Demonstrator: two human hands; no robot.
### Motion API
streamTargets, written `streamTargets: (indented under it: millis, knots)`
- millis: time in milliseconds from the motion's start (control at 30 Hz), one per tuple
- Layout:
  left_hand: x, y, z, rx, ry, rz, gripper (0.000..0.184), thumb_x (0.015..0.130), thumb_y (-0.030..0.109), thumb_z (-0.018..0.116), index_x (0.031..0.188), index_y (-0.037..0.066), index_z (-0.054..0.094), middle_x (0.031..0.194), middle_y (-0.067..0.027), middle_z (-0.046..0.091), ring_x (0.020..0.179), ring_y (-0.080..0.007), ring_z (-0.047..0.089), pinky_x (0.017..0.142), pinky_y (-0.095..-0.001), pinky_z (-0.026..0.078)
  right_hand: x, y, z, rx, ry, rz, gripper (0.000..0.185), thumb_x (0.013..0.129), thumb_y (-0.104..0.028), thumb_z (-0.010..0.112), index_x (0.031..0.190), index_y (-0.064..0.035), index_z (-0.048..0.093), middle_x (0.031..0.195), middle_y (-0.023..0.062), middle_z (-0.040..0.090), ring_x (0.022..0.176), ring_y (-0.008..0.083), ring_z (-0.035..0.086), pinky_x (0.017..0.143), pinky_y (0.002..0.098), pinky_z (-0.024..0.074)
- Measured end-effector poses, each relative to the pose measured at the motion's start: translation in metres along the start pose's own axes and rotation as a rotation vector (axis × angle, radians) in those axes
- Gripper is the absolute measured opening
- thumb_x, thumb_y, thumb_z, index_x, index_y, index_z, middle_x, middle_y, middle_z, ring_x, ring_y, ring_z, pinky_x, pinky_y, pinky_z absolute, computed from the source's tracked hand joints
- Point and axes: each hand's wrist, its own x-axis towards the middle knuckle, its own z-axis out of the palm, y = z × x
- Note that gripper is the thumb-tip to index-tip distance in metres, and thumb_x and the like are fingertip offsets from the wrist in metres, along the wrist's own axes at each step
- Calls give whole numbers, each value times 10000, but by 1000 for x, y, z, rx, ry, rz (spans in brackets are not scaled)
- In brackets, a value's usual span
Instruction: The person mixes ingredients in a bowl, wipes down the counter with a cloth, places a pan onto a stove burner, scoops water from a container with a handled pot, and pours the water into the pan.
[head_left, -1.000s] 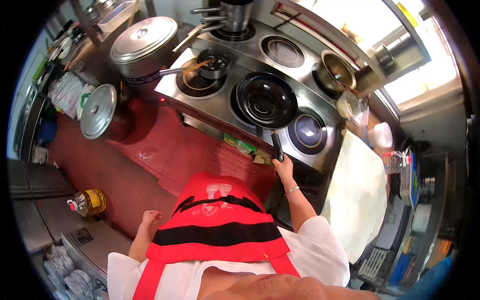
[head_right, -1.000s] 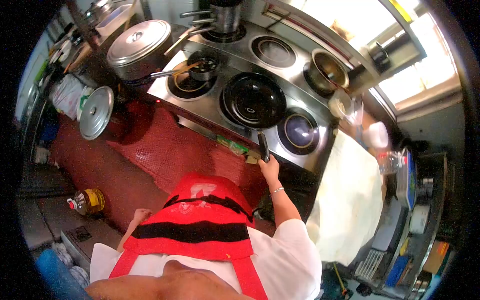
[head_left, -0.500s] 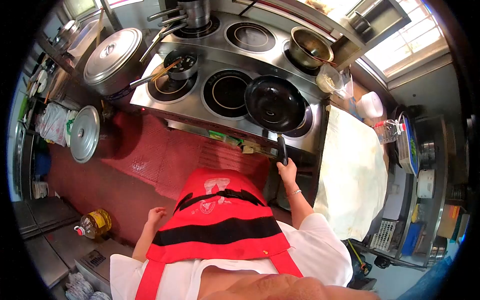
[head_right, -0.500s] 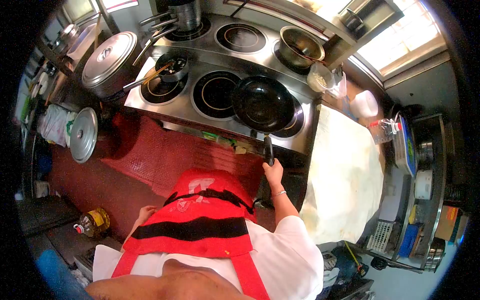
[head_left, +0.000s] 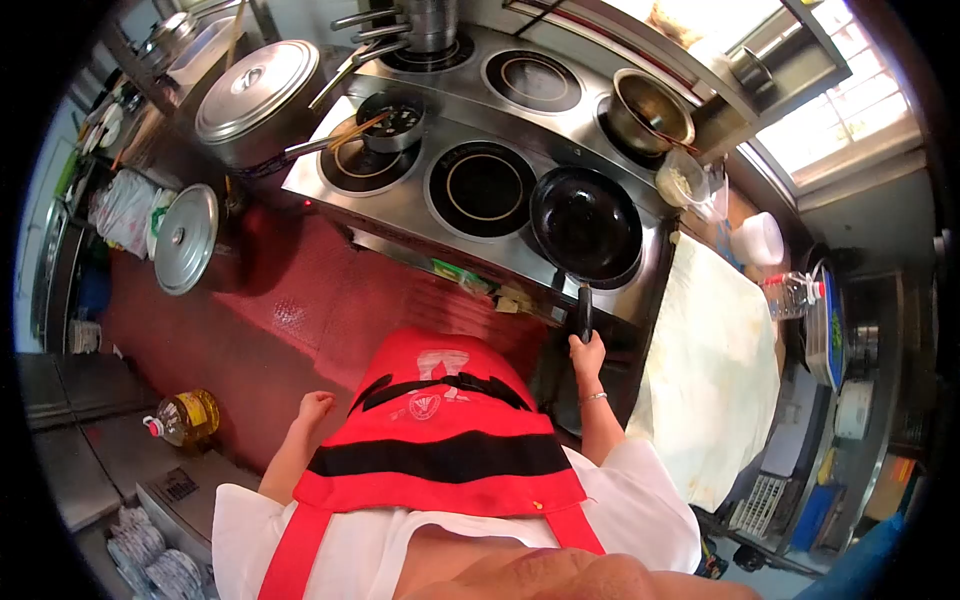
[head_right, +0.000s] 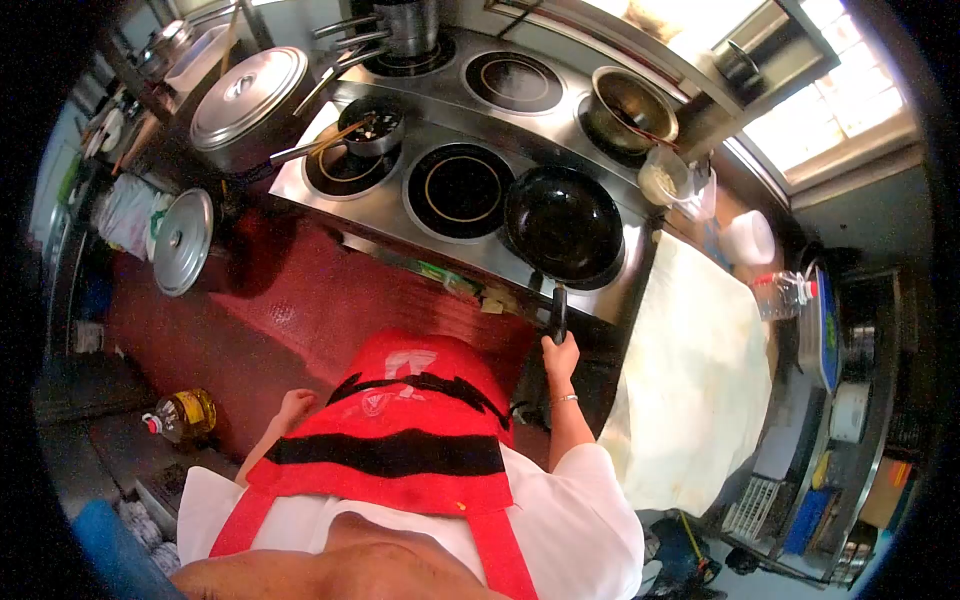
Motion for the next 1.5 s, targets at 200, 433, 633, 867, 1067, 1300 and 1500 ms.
streamTargets:
  millis: [200, 433, 633, 867, 1067, 1300, 1500]
  knots:
    - [-11, -11, 13, -169, 18, -20, 188, 821, 36, 574, 972, -8, 676, 807, -67, 680, 680, -125, 629, 632, -262, 503, -1, -30, 19, 78, -108, -59, 192, 742, -156, 655, 767, -2, 543, 548, 81, 556, 484, 199, 571, 482, 354, 449]
    - [-25, -30, 24, -49, 42, -34, 191, 839, 16, 560, 997, -23, 661, 836, -81, 682, 712, -137, 645, 632, -267, 510, 15, -46, 63, -35, -113, -277, 220, 722, -182, 655, 737, 1, 533, 537, 128, 557, 500, 264, 594, 514, 381, 463]
    - [-37, -57, 35, -234, 81, -110, 189, 860, 34, 555, 1012, -30, 648, 841, -94, 683, 700, -138, 647, 596, -245, 483, 16, -82, 81, 28, -277, -208, 190, 728, -164, 635, 748, 2, 544, 500, 72, 535, 454, 172, 549, 468, 330, 439]
    - [-65, -46, 46, -162, 139, -110, 179, 820, 39, 586, 971, 1, 674, 801, -65, 684, 664, -114, 633, 521, -239, 449, 29, -87, 109, -70, -291, -354, 254, 716, -200, 654, 842, 9, 585, 642, 148, 595, 590, 276, 594, 571, 380, 464]
    - [-22, -90, 55, -193, 160, -78, 186, 821, 100, 590, 956, 5, 677, 788, -58, 682, 665, -123, 630, 551, -278, 465, 28, -90, 116, -59, -318, -337, 267, 704, -204, 661, 844, 10, 584, 645, 151, 596, 596, 285, 592, 582, 386, 468]
    - [48, 56, -12, 59, 570, 408, 245, 836, 183, 622, 1010, 11, 641, 923, -167, 671, 853, -287, 645, 761, -354, 496, 23, -95, 114, -91, -352, -279, 285, 696, -217, 669, 855, 7, 596, 691, 187, 596, 673, 365, 597, 660, 418, 471]
    - [125, 216, -101, 95, 669, 661, 322, 837, 201, 639, 1102, 22, 600, 1015, -173, 630, 958, -297, 610, 836, -361, 481, 30, -71, 133, -53, -280, -407, 214, 720, -172, 674, 788, -1, 565, 533, 79, 553, 471, 164, 561, 464, 319, 438]
